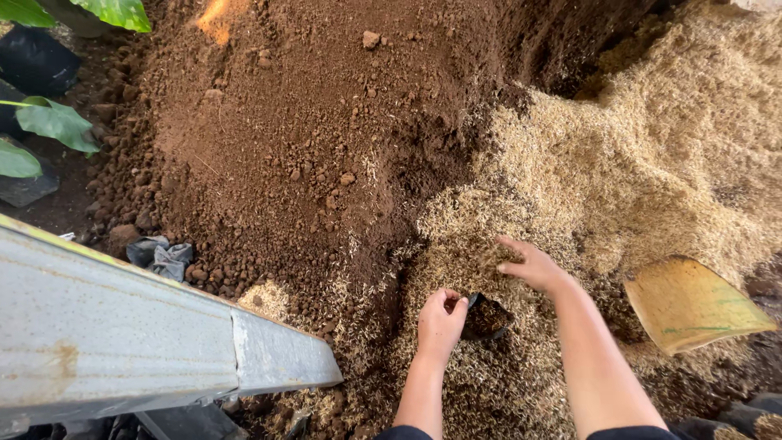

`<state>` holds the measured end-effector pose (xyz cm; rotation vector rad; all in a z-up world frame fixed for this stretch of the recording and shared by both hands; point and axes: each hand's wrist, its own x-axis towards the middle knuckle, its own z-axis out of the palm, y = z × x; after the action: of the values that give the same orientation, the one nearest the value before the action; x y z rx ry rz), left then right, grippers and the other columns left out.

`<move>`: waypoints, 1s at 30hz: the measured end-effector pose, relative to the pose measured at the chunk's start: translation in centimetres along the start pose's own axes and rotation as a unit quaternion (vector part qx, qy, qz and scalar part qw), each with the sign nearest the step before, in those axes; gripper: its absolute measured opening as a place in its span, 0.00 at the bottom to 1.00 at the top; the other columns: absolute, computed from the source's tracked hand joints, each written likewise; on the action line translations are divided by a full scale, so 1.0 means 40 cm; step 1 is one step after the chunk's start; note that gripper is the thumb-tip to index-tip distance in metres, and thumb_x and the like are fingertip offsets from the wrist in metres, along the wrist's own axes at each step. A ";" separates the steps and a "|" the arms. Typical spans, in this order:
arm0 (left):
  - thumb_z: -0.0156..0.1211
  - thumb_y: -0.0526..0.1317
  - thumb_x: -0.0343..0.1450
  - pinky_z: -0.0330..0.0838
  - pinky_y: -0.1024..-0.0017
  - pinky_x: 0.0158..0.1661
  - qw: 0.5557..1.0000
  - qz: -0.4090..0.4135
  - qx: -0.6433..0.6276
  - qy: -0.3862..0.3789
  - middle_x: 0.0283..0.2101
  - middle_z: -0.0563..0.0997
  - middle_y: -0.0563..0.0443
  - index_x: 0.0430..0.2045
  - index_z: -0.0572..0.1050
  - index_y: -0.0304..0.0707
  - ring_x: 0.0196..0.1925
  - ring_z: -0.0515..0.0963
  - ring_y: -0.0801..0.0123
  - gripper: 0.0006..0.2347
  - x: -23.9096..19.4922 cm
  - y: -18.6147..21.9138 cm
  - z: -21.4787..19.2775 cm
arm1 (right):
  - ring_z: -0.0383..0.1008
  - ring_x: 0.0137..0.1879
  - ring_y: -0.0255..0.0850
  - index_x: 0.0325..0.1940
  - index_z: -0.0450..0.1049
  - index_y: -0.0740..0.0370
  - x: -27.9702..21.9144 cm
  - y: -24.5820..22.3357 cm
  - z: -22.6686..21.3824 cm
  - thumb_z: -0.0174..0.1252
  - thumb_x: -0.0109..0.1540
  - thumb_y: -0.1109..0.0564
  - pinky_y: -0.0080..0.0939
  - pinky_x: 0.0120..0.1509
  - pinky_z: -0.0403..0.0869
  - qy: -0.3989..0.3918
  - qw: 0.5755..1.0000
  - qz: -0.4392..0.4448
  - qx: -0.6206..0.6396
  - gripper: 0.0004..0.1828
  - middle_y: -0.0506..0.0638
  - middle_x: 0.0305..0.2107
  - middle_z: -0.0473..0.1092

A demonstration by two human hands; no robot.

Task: The person scoops a mixture of soil and sawdust by hand and fills black plastic nursery bags. The person then places the filled bags into a black crate.

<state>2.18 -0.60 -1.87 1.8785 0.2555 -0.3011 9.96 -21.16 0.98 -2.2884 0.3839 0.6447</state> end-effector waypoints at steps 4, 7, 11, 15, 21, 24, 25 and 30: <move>0.60 0.43 0.69 0.73 0.69 0.40 1.000 -0.005 -0.018 0.009 0.37 0.79 0.51 0.34 0.77 0.35 0.36 0.79 0.68 0.10 -0.011 0.010 0.007 | 0.68 0.67 0.41 0.70 0.65 0.48 -0.019 0.131 0.021 0.58 0.63 0.49 0.49 0.74 0.65 -0.065 0.989 0.084 -0.100 0.30 0.46 0.67 0.64; 0.59 0.43 0.69 0.72 0.69 0.40 1.000 -0.023 -0.003 0.001 0.34 0.80 0.50 0.34 0.77 0.37 0.35 0.78 0.68 0.09 -0.013 0.026 0.024 | 0.65 0.69 0.47 0.74 0.55 0.52 -0.020 0.234 0.130 0.60 0.64 0.45 0.49 0.74 0.68 -0.025 0.988 0.125 -0.092 0.37 0.49 0.70 0.57; 0.59 0.44 0.70 0.72 0.69 0.41 0.999 -0.037 0.025 -0.006 0.35 0.78 0.52 0.33 0.77 0.38 0.35 0.77 0.69 0.09 -0.019 0.033 0.045 | 0.69 0.63 0.57 0.70 0.67 0.56 0.053 0.297 0.188 0.56 0.64 0.51 0.55 0.66 0.70 0.001 0.996 0.086 -0.030 0.29 0.64 0.60 0.71; 0.59 0.44 0.70 0.72 0.69 0.40 0.999 -0.016 0.025 0.019 0.35 0.78 0.53 0.34 0.77 0.38 0.35 0.77 0.70 0.09 -0.027 0.025 0.055 | 0.59 0.66 0.43 0.73 0.61 0.47 0.141 0.356 0.124 0.61 0.64 0.54 0.44 0.65 0.60 0.040 0.999 -0.037 -0.003 0.33 0.49 0.69 0.59; 0.59 0.42 0.70 0.73 0.70 0.40 0.999 -0.022 0.008 0.035 0.35 0.78 0.53 0.35 0.76 0.38 0.35 0.77 0.70 0.08 -0.018 0.035 0.058 | 0.57 0.33 0.33 0.67 0.65 0.50 0.154 0.427 0.215 0.61 0.61 0.51 0.35 0.39 0.76 0.192 0.935 0.063 -0.291 0.30 0.57 0.57 0.68; 0.59 0.42 0.70 0.73 0.70 0.40 0.998 -0.028 -0.009 0.050 0.35 0.78 0.52 0.35 0.76 0.37 0.35 0.77 0.70 0.08 -0.011 0.038 0.069 | 0.77 0.34 0.38 0.69 0.67 0.53 0.130 0.399 0.212 0.54 0.66 0.62 0.39 0.40 0.80 0.108 0.975 0.185 -0.052 0.25 0.55 0.47 0.78; 0.59 0.42 0.70 0.74 0.70 0.40 0.998 -0.029 -0.021 0.055 0.35 0.78 0.52 0.36 0.76 0.37 0.35 0.77 0.70 0.09 -0.010 0.038 0.074 | 0.75 0.34 0.38 0.68 0.68 0.54 0.112 0.380 0.190 0.56 0.66 0.60 0.40 0.40 0.78 0.116 0.974 0.195 -0.005 0.24 0.55 0.45 0.77; 0.59 0.42 0.70 0.71 0.69 0.46 0.995 -0.008 0.004 0.104 0.41 0.76 0.50 0.38 0.76 0.36 0.41 0.76 0.68 0.10 0.000 0.049 0.093 | 0.75 0.34 0.32 0.63 0.71 0.57 0.025 0.177 0.086 0.55 0.68 0.54 0.31 0.40 0.72 0.131 0.950 0.119 0.257 0.19 0.53 0.36 0.78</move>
<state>2.50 -4.74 -1.27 1.9174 0.4117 -0.1170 6.51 -23.77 -5.68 -1.8367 0.8588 0.3022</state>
